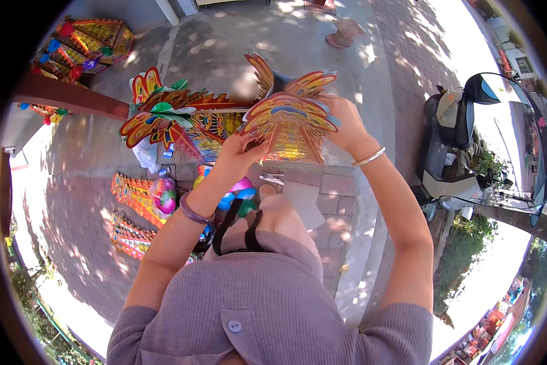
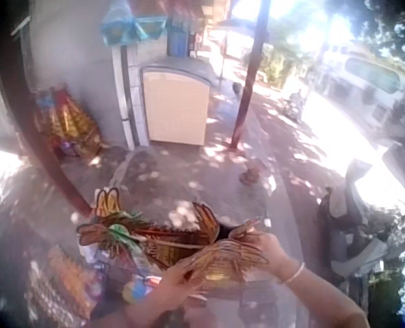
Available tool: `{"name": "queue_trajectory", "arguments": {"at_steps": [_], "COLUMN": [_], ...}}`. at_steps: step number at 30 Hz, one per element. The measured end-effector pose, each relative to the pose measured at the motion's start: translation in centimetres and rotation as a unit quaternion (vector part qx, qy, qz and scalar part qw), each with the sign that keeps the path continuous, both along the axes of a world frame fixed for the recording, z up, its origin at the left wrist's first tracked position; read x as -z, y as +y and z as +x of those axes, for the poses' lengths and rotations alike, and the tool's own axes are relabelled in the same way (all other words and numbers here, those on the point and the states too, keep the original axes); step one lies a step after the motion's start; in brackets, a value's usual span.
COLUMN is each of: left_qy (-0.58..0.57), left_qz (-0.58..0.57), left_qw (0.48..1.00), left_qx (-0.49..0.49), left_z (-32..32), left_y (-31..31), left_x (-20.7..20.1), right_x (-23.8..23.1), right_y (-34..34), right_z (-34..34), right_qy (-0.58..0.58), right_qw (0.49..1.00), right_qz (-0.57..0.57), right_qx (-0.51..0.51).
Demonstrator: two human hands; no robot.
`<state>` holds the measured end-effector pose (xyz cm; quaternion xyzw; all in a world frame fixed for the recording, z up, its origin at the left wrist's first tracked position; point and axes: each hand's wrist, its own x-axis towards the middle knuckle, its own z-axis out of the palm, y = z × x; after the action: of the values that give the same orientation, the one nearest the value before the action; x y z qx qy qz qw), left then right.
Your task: The person assembles large, decorated paper and bamboo structures by fitting sections together and attaching colorful paper flowers to the frame.
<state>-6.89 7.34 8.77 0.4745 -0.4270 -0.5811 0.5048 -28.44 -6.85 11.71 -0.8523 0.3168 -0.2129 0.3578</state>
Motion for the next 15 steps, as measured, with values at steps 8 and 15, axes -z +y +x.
{"name": "queue_trajectory", "arguments": {"at_steps": [8, 15], "left_qy": [-0.018, -0.027], "left_qz": [0.019, -0.047], "left_qw": [0.999, 0.997], "left_qx": [0.041, -0.050], "left_z": [-1.5, -1.0], "left_y": [-3.3, -3.6], "left_x": [1.2, -0.1], "right_x": [12.4, 2.1], "right_y": [-4.2, -2.0], "right_z": [-4.7, -0.7], "right_qy": [-0.007, -0.152], "right_qw": [0.984, 0.942], "right_qz": [-0.166, 0.259], "right_qx": [0.070, 0.147]}}
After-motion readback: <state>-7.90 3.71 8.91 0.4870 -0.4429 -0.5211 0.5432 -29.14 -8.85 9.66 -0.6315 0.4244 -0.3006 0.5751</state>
